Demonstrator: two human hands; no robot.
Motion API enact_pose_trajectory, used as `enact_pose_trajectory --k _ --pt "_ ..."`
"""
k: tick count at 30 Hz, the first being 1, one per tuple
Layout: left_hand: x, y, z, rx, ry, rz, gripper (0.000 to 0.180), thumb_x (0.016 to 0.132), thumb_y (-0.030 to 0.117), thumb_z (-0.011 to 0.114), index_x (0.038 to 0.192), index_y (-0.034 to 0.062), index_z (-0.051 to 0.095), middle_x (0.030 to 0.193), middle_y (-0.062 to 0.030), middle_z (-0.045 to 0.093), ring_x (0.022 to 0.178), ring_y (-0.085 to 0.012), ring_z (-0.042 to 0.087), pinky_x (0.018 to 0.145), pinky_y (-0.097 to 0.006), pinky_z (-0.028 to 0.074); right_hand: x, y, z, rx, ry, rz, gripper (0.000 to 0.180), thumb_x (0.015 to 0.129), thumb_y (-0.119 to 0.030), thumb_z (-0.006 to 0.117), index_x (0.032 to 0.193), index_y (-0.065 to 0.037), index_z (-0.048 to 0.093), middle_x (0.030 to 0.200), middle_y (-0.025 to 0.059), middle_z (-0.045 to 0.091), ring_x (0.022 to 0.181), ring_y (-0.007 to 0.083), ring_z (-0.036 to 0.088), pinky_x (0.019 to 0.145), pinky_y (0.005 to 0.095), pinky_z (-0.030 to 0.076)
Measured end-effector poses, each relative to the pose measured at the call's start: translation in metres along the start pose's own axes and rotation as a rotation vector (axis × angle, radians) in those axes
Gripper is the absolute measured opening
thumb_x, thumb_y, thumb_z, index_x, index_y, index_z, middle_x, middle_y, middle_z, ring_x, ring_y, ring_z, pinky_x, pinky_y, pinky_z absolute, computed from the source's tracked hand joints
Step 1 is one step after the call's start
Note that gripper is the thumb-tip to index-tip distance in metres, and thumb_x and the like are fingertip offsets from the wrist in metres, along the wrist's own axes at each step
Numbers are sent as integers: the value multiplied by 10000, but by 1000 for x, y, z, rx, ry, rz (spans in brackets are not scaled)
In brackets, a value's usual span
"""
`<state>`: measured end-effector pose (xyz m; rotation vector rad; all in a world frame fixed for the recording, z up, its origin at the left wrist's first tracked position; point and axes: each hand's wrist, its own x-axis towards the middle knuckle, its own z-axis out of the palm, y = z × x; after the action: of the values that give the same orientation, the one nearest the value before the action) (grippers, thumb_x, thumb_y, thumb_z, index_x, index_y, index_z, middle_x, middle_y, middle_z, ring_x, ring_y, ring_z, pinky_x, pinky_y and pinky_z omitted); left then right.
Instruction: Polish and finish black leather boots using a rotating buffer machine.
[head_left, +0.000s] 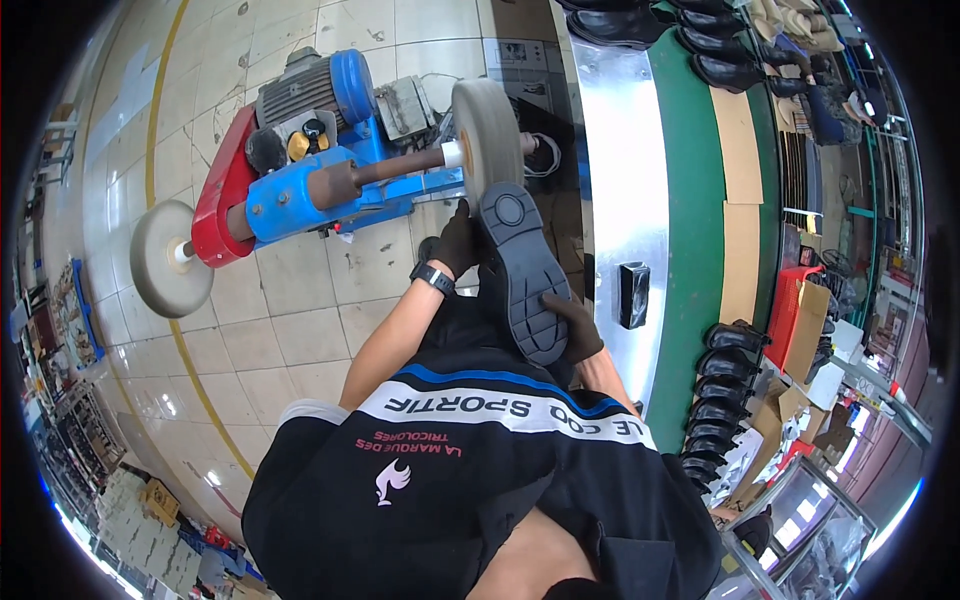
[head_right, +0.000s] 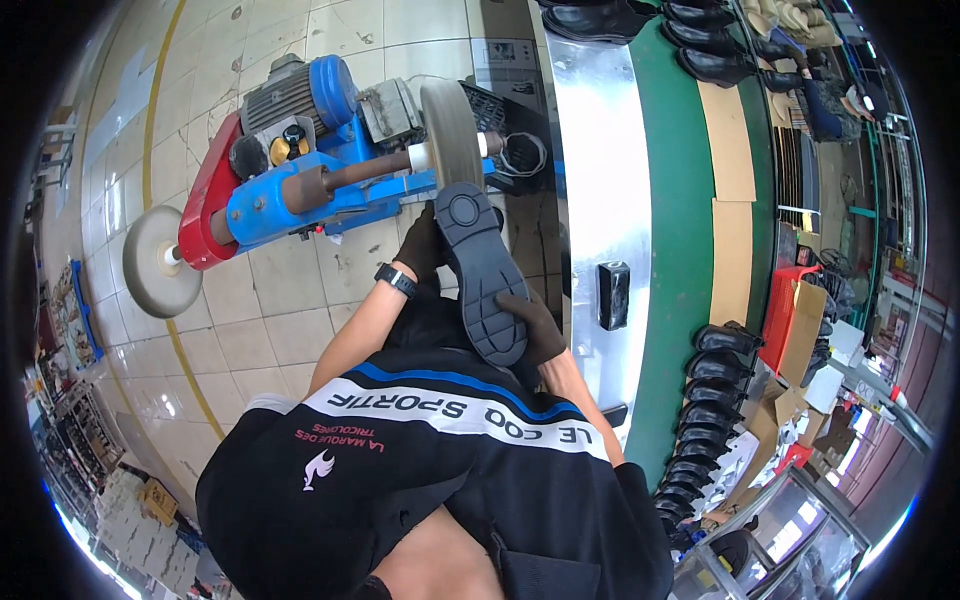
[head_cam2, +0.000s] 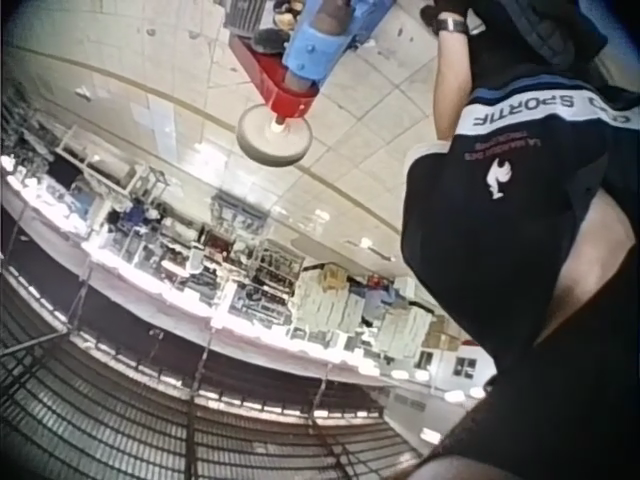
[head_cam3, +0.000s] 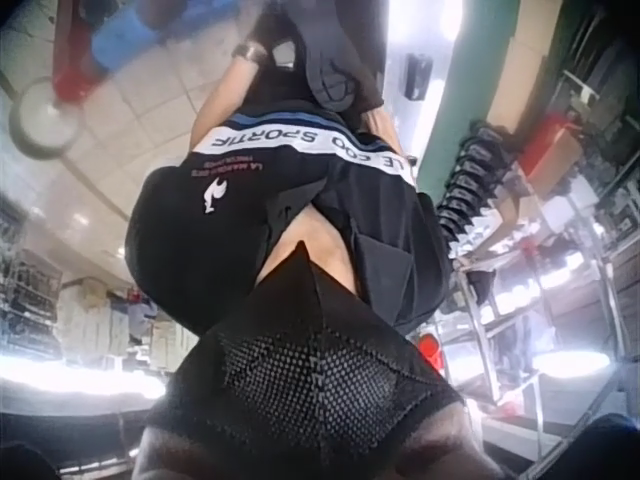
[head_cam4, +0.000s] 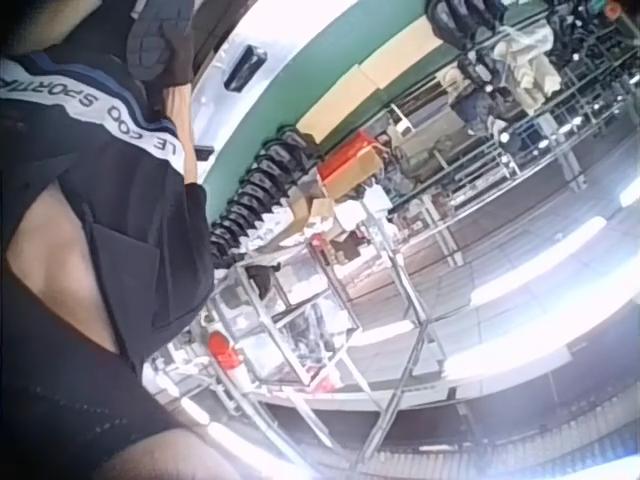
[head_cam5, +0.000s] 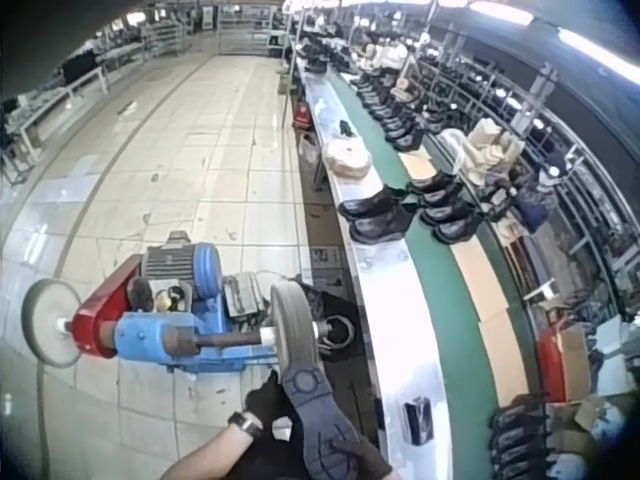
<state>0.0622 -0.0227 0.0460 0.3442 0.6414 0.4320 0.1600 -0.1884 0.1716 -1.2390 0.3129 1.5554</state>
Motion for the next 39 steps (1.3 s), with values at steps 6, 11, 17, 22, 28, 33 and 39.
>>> enact_pose_trajectory --k 6,11,17,22,28,33,39 --pt "7 1 -9 1825 211 25 532 790 155 555 1226 -56 334 942 -210 595 813 -303 608 645 -390 506 -8 10 -7 298 -105 14 524 766 -236 556 1170 63 409 997 208 568 877 295 593 731 393 514" --pt "12 4 -12 1978 -268 584 566 732 305 612 1196 31 440 1107 -191 530 1063 -312 473 896 -385 382 -6 6 -9 473 -395 -25 622 783 -305 521 1216 99 328 1069 262 514 860 326 591 711 400 519" --pt "-6 10 18 972 -172 489 546 718 379 612 1170 97 494 1170 -199 491 1096 -320 468 966 -413 344 11 -5 -21 436 -411 -44 628 799 -313 509 1257 68 309 1146 254 470 911 303 573 713 375 513" --pt "14 2 -6 837 -402 427 488 784 281 569 1196 56 440 1178 -184 487 1090 -299 483 947 -383 384 62 -15 -56 -243 150 -384 496 848 -327 479 1209 12 446 1161 139 518 942 210 565 852 269 426" --pt "60 -23 -61 716 -303 240 482 941 351 258 1270 2 296 1203 -139 491 1093 -240 494 976 -353 364 78 -55 -12 -335 141 -86 487 834 -446 490 1097 -38 533 919 45 625 814 140 610 718 243 477" --pt "59 -36 -48 207 -324 75 539 927 411 276 1280 5 314 1234 -130 468 1101 -225 483 969 -348 363 66 -49 -45 -307 72 14 498 811 -341 489 1195 -25 482 1063 94 574 938 150 559 838 261 420" --pt "-1 14 -26 -483 -454 -417 496 924 389 323 1217 3 426 1191 -119 511 1039 -222 525 958 -335 369 52 -27 -27 -362 38 -238 496 761 -263 462 1186 -8 482 1093 126 557 995 199 545 896 282 403"
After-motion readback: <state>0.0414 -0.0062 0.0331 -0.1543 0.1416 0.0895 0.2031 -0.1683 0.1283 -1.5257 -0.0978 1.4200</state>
